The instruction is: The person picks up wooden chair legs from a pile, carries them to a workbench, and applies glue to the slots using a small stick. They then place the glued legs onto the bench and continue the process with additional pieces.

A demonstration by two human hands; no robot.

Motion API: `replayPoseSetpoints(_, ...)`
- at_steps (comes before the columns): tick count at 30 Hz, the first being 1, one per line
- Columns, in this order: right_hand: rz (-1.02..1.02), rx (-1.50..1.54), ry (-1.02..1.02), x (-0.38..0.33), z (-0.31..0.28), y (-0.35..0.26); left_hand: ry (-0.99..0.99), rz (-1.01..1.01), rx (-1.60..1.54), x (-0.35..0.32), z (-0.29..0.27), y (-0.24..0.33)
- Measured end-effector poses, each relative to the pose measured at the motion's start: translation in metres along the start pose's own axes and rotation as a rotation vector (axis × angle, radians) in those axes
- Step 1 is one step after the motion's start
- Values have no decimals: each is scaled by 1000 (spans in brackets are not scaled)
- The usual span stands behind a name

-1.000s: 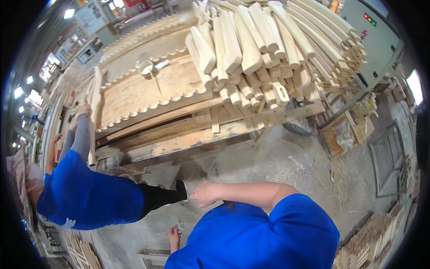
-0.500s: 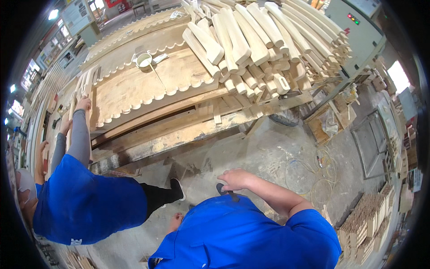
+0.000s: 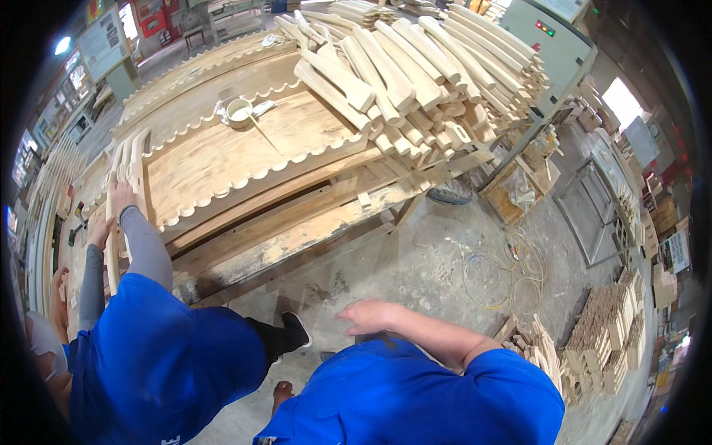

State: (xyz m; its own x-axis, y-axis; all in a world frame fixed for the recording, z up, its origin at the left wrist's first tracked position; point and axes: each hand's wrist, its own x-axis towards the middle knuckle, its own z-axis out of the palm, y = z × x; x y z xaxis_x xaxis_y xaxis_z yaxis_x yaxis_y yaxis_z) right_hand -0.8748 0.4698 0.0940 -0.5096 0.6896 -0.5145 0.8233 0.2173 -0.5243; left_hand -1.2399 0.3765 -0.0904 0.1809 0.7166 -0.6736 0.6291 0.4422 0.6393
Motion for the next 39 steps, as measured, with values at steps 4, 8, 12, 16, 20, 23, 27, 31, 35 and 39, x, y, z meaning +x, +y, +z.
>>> replayPoseSetpoints(4, -7, 70, 100, 9, -21, -3, 152, -71, 173, -5, 6, -10)
replayPoseSetpoints(8, -86, 49, 494, 24, -70, -10, 141, -14, 150, 0, -6, 0)
replayPoseSetpoints(12, -208, 58, 756, 42, -127, -9, 325, 7, 93, 5, -25, 21)
replayPoseSetpoints(16, -396, 131, 867, 61, -157, -24, 290, -222, -94, -11, -17, 30)
replayPoseSetpoints(20, -495, 62, 992, 86, -188, -12, 384, -288, -97, -30, 9, 31)
replayPoseSetpoints(23, -492, 74, 1146, 113, -225, 8, 334, -362, -47, -45, 30, 32)
replayPoseSetpoints(27, -476, 74, 1379, 160, -268, 43, 332, -374, -124, -52, 53, 26)
replayPoseSetpoints(31, -383, 11, 1424, 196, -284, 75, 382, -364, -200, -50, 62, 33)
replayPoseSetpoints(35, -243, -41, 1417, 216, -273, 88, 454, -369, -181, -45, 62, 58)
replayPoseSetpoints(39, -211, 44, 1346, 218, -270, 90, 430, -369, -192, -29, 60, 73)
